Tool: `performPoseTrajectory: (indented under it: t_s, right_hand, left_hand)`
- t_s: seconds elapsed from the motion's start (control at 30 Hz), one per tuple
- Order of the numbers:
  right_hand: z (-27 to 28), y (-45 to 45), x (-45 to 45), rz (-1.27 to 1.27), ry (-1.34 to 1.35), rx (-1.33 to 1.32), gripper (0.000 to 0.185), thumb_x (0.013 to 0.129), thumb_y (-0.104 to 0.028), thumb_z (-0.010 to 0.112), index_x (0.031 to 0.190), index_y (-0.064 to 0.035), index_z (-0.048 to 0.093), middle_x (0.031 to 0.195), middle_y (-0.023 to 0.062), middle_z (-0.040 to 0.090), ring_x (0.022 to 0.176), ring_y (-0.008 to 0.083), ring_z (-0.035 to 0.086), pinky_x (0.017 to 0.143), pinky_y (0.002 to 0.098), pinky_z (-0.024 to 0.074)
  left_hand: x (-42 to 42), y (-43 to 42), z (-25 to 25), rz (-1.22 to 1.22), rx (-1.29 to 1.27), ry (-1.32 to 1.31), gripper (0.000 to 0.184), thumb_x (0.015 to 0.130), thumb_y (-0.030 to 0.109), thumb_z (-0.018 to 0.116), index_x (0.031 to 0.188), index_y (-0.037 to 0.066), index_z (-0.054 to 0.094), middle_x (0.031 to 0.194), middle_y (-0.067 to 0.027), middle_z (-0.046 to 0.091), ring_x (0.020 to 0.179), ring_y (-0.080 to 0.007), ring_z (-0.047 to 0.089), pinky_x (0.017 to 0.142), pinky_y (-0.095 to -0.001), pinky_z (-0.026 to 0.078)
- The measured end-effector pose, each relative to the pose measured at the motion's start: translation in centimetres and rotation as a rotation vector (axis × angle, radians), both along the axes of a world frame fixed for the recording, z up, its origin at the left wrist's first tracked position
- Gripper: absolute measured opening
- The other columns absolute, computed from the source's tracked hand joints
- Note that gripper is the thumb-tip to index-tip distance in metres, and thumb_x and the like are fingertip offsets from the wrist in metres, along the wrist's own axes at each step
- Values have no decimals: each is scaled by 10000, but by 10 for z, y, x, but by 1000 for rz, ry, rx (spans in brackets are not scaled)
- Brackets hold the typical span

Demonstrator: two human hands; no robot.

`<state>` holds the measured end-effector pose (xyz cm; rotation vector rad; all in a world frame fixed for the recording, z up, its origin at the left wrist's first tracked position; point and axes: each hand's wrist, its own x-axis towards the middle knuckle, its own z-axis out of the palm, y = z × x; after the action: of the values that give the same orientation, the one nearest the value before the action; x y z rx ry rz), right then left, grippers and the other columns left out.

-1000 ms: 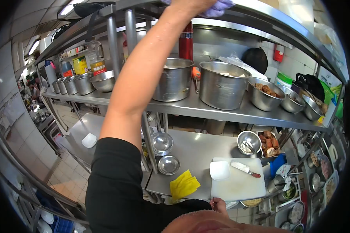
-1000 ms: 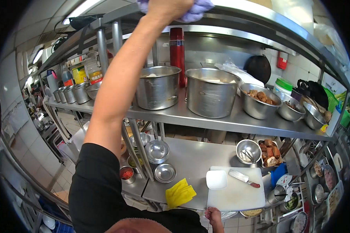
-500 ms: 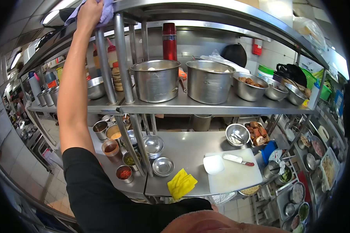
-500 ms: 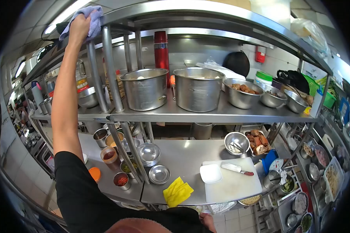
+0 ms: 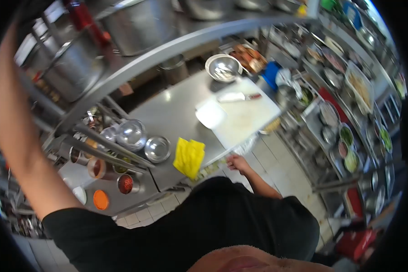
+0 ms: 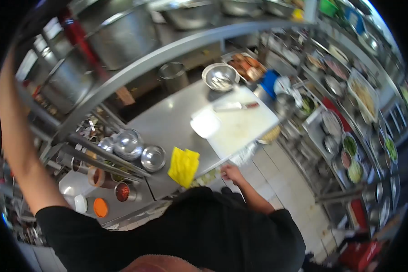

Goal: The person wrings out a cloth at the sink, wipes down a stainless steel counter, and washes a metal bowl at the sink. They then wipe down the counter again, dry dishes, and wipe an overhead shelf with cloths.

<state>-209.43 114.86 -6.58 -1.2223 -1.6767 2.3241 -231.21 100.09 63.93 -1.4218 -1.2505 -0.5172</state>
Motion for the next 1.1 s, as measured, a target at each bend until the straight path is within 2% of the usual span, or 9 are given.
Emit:
performPoseTrajectory:
  t_s: [0.27, 0.5, 0.67, 0.73, 0.8, 0.83, 0.93, 1.03, 1.1]
  right_hand:
    - [-13, 8, 102, -179, -183, -52, 165, 813, -172, 624, 950, -81, 609, 817, 26, 630, 662, 137, 624, 525, 278, 492]
    - [-24, 9, 171, -459, -257, -8, 178, 812, -197, 620, 937, -71, 616, 822, 49, 631, 654, 150, 625, 518, 296, 499]
    - [-63, -21, 216, -527, -451, 0, 241, 819, -211, 620, 971, -24, 625, 827, 101, 648, 674, 217, 647, 523, 363, 516]
    - [-111, -44, 253, -265, -500, 111, 274, 827, -231, 622, 995, -14, 627, 866, 117, 658, 708, 248, 657, 541, 394, 529]
    - [-131, -69, 286, -215, -612, 51, 339, 849, -322, 612, 897, 12, 641, 837, 161, 661, 637, 248, 653, 491, 390, 529]
    - [-141, -77, 300, -176, -763, -56, 382, 876, -333, 567, 972, 32, 631, 873, 179, 671, 686, 282, 666, 543, 435, 548]
    - [-127, -108, 333, -139, -792, -102, 360, 898, -269, 499, 1068, 34, 594, 983, 178, 662, 777, 276, 684, 570, 451, 555]
    - [-104, -120, 340, -245, -806, -146, 240, 820, -234, 592, 967, -52, 648, 937, 103, 658, 732, 246, 663, 537, 425, 529]
    - [-104, -126, 341, -353, -745, -146, 232, 809, -221, 607, 969, -58, 649, 945, 100, 656, 740, 249, 659, 542, 421, 531]
  left_hand:
    - [-28, -52, -97, -26, -164, -46, 353, 846, 320, 612, 950, -16, 639, 923, -219, 646, 872, -323, 629, 741, -400, 493]
    - [-47, -84, -130, 11, -201, -65, 303, 845, 260, 617, 949, -23, 641, 919, -220, 641, 873, -317, 623, 735, -393, 497]
    - [-50, -93, -138, 12, -181, -47, 267, 845, 217, 621, 949, -27, 642, 917, -220, 637, 875, -313, 619, 731, -388, 500]
    - [-50, -94, -137, -3, -162, -41, 253, 844, 200, 623, 949, -29, 643, 916, -220, 636, 875, -312, 617, 730, -386, 501]
    - [-47, -97, -135, -15, -150, -22, 239, 844, 183, 624, 949, -31, 643, 914, -221, 634, 876, -310, 615, 728, -383, 502]
    - [-45, -98, -132, -21, -143, -7, 232, 844, 175, 625, 949, -32, 644, 914, -221, 633, 876, -309, 614, 727, -382, 503]
    - [-41, -112, -119, -28, -114, 55, 212, 844, 149, 627, 949, -35, 644, 912, -221, 631, 877, -307, 612, 725, -379, 505]
    - [-34, -122, -99, -54, -79, 132, 193, 843, 123, 629, 948, -38, 645, 910, -221, 629, 877, -305, 609, 723, -376, 506]
    - [-32, -129, -81, -81, -47, 201, 180, 843, 106, 631, 948, -39, 646, 909, -221, 627, 878, -303, 608, 721, -374, 508]
